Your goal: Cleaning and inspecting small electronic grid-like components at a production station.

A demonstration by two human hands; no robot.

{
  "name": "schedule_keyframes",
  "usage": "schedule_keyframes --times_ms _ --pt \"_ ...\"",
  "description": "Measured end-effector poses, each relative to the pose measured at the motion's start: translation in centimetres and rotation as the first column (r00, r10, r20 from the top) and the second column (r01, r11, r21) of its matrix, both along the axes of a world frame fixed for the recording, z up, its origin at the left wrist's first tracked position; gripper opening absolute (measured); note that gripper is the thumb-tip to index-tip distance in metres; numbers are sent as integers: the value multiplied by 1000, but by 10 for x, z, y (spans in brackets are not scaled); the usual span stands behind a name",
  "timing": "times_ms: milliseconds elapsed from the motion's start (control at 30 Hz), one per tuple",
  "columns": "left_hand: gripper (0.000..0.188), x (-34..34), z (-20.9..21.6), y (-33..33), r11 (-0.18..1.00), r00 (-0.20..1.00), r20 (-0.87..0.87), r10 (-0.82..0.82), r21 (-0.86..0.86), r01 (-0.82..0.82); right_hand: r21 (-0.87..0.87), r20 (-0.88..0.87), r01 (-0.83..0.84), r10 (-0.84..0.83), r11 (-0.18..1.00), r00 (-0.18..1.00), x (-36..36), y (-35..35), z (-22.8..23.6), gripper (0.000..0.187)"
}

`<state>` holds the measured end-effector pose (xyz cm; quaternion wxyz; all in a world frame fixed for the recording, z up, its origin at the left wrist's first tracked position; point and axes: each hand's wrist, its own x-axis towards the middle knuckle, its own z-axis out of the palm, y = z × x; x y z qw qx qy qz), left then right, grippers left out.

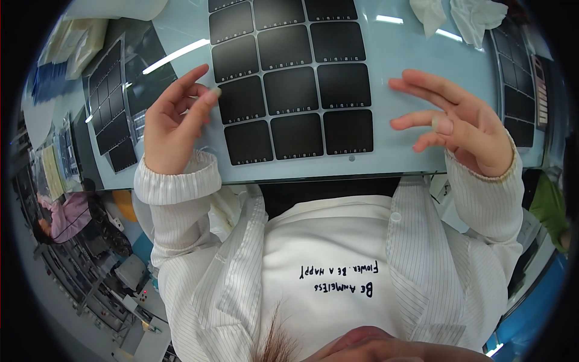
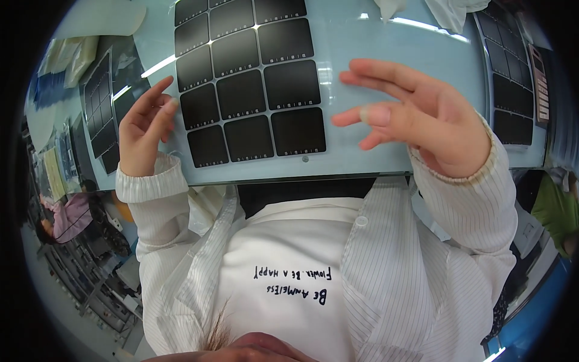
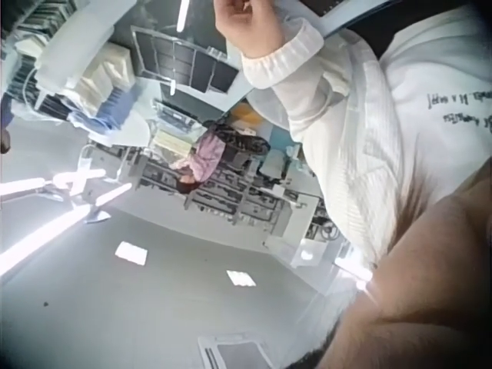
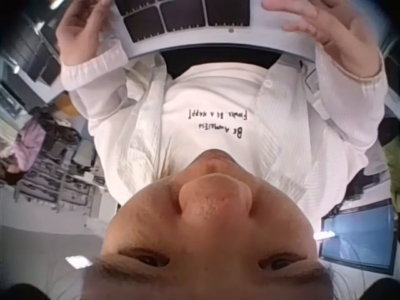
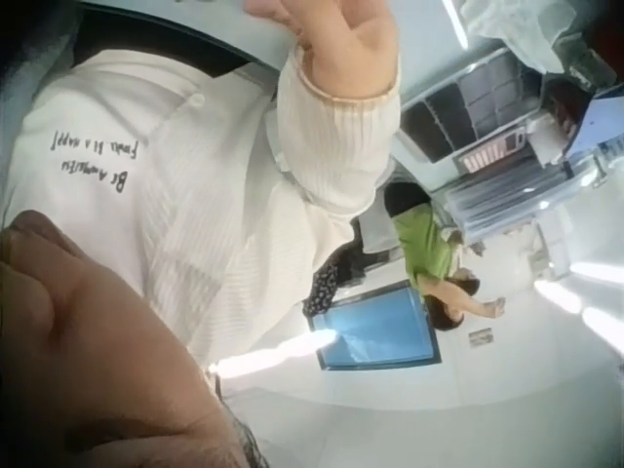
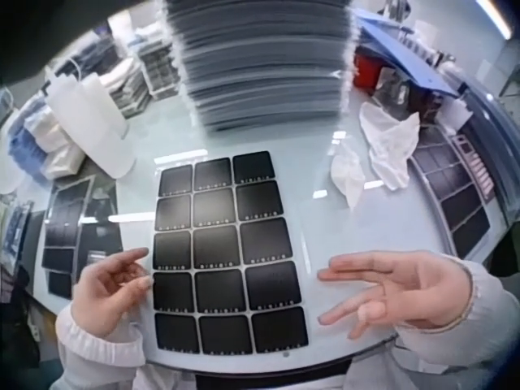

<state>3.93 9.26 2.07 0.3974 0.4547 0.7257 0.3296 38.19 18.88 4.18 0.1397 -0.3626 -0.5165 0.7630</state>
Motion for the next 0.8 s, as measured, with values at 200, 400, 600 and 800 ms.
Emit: schedule_keyframes --times_ms 200,400,600,800 --pt "41 -4 -14 0 991 998 -38 -41 125 45 -108 132 161 -147 981 980 -22 7 -7 55" --pt "47 -13 -9 -1 989 970 228 -84 138 53 368 376 -39 -111 929 920 -50 9 -25 29" --pt "57 -21 -4 -14 986 938 319 -133 138 92 341 107 25 -65 940 992 -46 7 -26 21" --pt "64 -35 -1 -37 992 919 388 -75 126 28 270 101 -14 -13 963 995 -57 -2 -27 22"
